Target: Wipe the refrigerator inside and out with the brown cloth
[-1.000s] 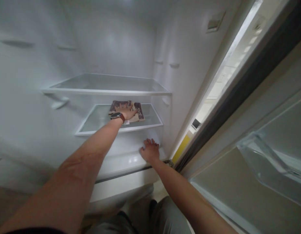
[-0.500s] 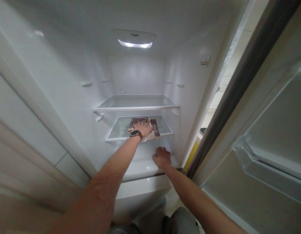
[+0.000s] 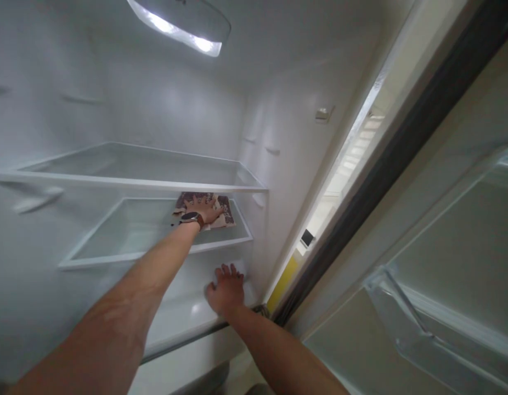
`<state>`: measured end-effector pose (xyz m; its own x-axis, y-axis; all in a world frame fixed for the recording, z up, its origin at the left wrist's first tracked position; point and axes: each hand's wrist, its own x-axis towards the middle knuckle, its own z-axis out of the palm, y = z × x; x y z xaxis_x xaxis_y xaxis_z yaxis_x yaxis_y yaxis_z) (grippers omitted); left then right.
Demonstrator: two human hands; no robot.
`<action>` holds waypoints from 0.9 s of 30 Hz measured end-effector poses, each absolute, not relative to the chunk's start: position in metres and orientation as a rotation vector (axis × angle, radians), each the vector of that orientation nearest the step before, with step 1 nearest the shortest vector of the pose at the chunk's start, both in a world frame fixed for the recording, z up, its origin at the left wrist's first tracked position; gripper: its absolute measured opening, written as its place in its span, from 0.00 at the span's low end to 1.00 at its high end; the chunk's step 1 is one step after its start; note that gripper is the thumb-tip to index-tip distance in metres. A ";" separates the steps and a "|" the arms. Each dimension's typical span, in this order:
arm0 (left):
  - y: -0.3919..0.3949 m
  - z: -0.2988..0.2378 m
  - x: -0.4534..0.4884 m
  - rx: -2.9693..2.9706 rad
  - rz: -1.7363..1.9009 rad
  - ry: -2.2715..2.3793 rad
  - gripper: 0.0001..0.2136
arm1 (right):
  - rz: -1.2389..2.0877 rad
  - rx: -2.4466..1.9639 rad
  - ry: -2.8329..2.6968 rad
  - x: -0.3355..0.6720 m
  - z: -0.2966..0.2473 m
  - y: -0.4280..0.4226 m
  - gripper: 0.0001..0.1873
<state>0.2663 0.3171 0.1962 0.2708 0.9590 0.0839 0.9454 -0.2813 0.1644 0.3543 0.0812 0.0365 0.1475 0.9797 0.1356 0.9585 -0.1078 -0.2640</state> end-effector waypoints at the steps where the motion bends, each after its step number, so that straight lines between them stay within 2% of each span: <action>1: 0.320 0.196 0.268 2.437 0.263 1.827 0.42 | 0.113 -2.144 -1.877 0.355 0.036 0.082 0.26; 6: 0.310 0.196 0.269 2.448 0.279 1.819 0.42 | 0.105 -2.132 -1.883 0.355 0.036 0.082 0.27; 18: 0.216 0.200 0.263 2.491 0.266 1.802 0.41 | 0.046 -2.121 -1.870 0.354 0.043 0.077 0.22; 27: 0.217 0.204 0.272 2.460 0.253 1.804 0.41 | 0.012 -2.140 -1.893 0.354 0.043 0.077 0.24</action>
<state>0.2721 0.2168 0.2038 0.2930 0.9523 0.0849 0.9390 -0.3033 0.1623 0.3538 0.0770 0.0429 0.1398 0.9738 0.1792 0.9714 -0.0997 -0.2156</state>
